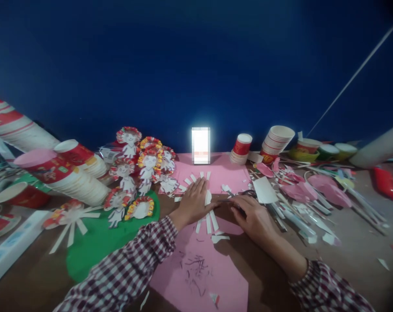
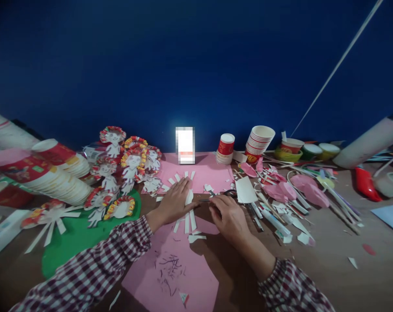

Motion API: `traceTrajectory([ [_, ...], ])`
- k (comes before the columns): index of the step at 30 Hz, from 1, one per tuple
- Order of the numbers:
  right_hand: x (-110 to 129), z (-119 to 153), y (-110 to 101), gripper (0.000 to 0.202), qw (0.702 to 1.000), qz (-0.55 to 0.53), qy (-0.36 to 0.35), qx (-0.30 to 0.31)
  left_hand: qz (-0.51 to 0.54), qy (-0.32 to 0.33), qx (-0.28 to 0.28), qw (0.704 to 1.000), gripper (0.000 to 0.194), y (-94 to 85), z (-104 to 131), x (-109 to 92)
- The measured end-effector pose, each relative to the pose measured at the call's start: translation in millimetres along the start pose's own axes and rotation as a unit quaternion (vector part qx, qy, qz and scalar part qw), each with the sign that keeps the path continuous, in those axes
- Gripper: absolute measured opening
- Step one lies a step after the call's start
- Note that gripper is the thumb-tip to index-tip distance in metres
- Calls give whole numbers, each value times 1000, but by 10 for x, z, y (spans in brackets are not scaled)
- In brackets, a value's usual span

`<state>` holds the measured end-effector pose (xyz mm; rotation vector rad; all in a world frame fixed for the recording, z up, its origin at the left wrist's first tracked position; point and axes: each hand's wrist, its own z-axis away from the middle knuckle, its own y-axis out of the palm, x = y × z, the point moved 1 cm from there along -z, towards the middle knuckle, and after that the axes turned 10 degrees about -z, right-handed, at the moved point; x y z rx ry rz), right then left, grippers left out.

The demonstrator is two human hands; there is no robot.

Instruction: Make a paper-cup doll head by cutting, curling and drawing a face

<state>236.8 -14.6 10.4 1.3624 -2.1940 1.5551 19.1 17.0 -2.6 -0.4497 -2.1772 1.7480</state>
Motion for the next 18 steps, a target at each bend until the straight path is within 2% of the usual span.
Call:
traceTrajectory([
  [4,-28,8,25,22,1000,0,-3,-5,3,-2,10,1000,84,-13,-8,-12],
  [9,-1,-3,15,19,1000,1,-20,-17,16,-24,62,998,90,-25,-24,1],
  [14,30,-7,-13,19,999,18,-32,-21,41,-16,93,995,104,-92,-42,19],
  [18,36,-4,-16,18,998,25,-43,-28,44,-8,107,993,104,-130,-60,61],
])
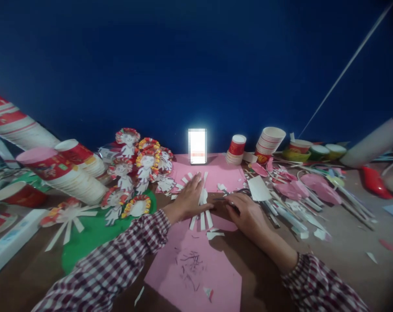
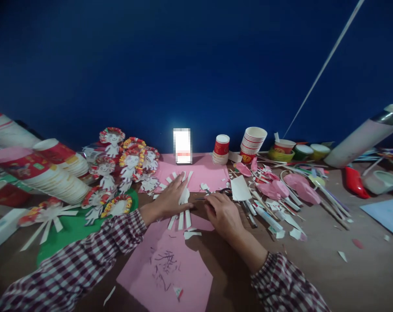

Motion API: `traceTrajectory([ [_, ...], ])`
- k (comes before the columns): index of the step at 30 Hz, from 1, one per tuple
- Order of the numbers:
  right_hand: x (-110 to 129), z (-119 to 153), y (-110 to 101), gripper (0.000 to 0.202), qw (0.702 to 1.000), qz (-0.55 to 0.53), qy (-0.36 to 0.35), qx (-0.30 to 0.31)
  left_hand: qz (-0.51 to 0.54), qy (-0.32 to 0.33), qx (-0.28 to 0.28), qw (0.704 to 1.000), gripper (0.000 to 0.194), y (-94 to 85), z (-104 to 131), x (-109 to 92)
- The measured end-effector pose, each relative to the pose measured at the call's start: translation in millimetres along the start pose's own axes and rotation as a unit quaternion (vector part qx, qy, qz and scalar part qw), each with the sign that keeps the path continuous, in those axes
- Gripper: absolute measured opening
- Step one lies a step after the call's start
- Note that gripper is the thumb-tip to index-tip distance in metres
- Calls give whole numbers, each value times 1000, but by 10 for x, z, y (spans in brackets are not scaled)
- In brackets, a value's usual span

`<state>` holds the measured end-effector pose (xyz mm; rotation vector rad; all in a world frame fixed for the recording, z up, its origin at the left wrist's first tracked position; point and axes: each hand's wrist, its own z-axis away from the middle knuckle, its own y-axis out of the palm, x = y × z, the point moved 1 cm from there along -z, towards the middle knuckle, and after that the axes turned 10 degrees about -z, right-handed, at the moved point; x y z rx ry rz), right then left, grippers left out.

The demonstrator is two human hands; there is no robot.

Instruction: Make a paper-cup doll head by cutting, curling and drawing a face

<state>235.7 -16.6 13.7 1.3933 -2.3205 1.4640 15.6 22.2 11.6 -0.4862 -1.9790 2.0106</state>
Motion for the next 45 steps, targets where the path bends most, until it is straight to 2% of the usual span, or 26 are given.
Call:
traceTrajectory([
  [5,-9,4,10,18,1000,1,4,1,-19,8,10,1000,108,-90,23,62],
  [9,-16,6,16,18,1000,8,-5,-1,-16,-9,-19,1000,93,-130,80,-45],
  [15,-52,21,40,20,1000,-2,-4,3,-34,-36,-47,998,88,85,81,-284],
  [18,-68,26,54,20,1000,-1,-13,12,-37,-32,-67,997,88,180,74,-285],
  [21,-84,26,65,20,1000,1,-26,17,-26,-36,-79,996,85,196,73,-255],
  [26,-125,38,83,20,999,4,-31,13,22,-18,-87,996,60,90,46,-208],
  [34,-88,33,65,20,1000,11,-21,7,12,68,-66,995,60,-181,160,-41],
  [39,-32,5,28,20,1000,10,-14,3,-14,-84,-84,993,51,-259,331,-51],
  [45,-12,10,14,18,999,12,6,33,-55,-132,-103,984,58,-117,413,-263],
])
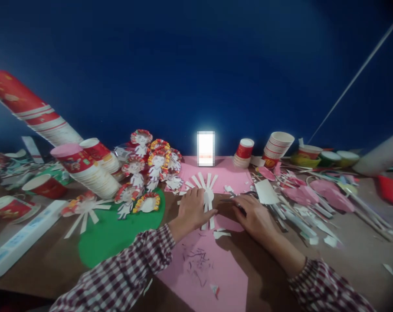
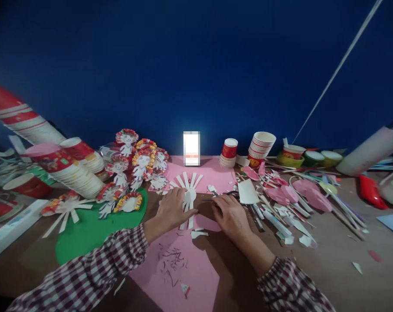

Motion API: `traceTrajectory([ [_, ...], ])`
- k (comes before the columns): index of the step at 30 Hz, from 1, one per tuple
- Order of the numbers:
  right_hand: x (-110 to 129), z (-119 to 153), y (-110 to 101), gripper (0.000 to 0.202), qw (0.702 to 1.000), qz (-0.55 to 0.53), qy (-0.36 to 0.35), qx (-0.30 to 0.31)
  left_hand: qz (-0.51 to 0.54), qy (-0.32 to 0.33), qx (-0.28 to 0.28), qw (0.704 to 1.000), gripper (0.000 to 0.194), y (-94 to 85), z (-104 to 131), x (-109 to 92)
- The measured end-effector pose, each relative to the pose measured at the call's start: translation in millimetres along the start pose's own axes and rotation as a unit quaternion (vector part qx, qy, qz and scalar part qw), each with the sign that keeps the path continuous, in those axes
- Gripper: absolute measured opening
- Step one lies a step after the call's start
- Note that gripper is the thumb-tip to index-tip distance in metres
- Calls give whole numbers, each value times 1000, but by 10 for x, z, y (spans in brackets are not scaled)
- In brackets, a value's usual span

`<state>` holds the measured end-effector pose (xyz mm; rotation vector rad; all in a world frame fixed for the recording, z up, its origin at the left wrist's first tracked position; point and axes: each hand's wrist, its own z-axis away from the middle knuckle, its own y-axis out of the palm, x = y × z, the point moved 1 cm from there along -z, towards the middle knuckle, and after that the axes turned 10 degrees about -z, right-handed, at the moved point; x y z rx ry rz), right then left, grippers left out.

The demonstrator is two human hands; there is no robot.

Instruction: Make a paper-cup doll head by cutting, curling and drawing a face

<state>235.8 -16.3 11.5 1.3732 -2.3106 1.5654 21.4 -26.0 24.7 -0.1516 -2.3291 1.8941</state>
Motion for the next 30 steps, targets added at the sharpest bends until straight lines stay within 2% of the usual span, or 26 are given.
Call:
traceTrajectory([
  [4,-9,1,7,17,1000,5,21,11,3,24,20,999,49,-31,-18,5],
  [7,-9,-2,6,16,1000,3,21,12,10,78,40,996,41,-117,-33,103],
  [10,-11,1,3,17,1000,-2,14,13,4,130,45,990,47,-196,-10,241],
  [14,-21,11,11,19,1000,-3,14,11,-8,134,26,991,44,-246,64,354],
  [17,-25,10,27,19,1000,-1,6,15,-13,125,5,992,31,-227,105,313],
  [20,-23,4,31,18,1000,1,2,13,-37,128,8,991,22,-161,107,220],
  [24,-24,-1,20,18,1000,1,12,18,-61,135,25,989,17,-91,85,159],
  [30,-29,3,27,15,999,6,9,40,-80,144,41,985,15,-111,95,175],
])
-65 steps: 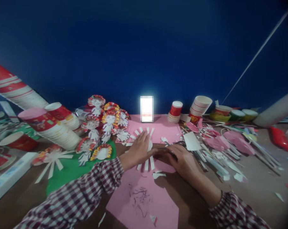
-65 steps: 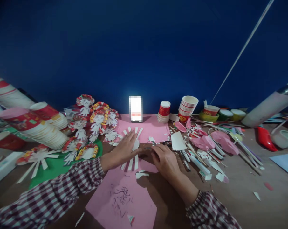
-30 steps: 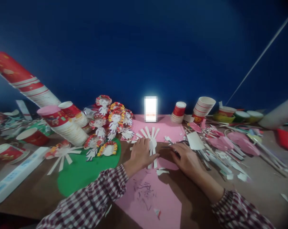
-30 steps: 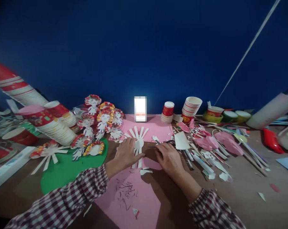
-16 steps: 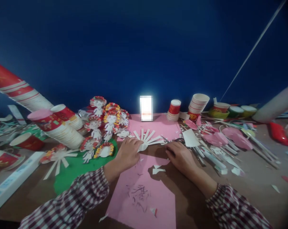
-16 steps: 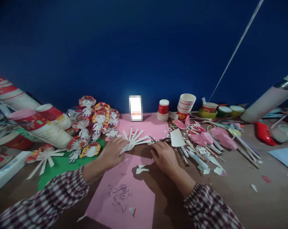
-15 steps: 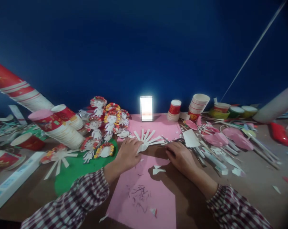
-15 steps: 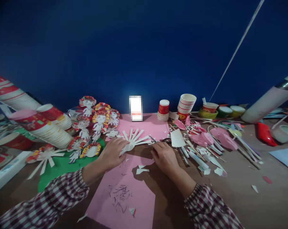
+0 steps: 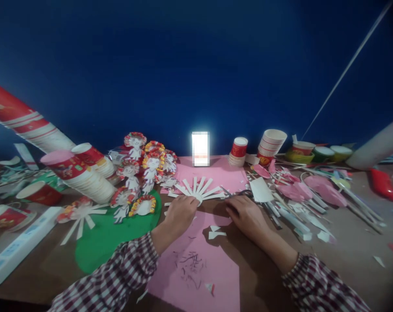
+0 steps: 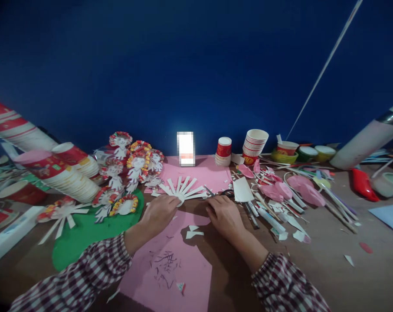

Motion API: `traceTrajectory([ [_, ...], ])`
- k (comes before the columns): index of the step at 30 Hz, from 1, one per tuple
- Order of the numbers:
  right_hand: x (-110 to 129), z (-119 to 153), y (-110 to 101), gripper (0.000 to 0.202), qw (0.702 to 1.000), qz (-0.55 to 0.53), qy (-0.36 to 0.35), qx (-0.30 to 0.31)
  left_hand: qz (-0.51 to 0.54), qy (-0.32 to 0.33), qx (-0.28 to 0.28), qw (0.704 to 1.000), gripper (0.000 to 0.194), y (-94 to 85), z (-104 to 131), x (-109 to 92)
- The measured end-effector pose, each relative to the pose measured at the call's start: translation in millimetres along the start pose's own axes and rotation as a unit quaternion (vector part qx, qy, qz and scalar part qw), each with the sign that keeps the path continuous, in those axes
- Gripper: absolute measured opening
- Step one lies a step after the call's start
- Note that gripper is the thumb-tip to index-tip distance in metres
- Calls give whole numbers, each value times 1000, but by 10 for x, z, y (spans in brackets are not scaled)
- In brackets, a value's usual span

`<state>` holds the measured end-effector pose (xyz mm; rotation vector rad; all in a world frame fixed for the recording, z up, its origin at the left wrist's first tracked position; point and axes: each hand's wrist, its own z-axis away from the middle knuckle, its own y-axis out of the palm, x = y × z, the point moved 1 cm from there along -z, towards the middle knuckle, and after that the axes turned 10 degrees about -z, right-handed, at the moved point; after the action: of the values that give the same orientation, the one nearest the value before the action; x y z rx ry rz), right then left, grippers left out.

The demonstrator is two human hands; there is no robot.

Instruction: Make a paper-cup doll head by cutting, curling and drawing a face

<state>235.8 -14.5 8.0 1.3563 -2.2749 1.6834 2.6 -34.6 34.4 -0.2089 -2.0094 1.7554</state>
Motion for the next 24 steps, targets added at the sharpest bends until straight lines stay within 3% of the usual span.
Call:
traceTrajectory([
  [9,-11,-3,-9,18,999,48,-24,7,15,-29,5,999,20,85,15,-52],
  [18,-71,-8,-1,24,996,66,-50,26,41,-31,16,999,29,-86,102,-52],
  [24,-112,4,29,28,994,86,-65,12,50,-16,-4,999,34,-56,136,-10],
])
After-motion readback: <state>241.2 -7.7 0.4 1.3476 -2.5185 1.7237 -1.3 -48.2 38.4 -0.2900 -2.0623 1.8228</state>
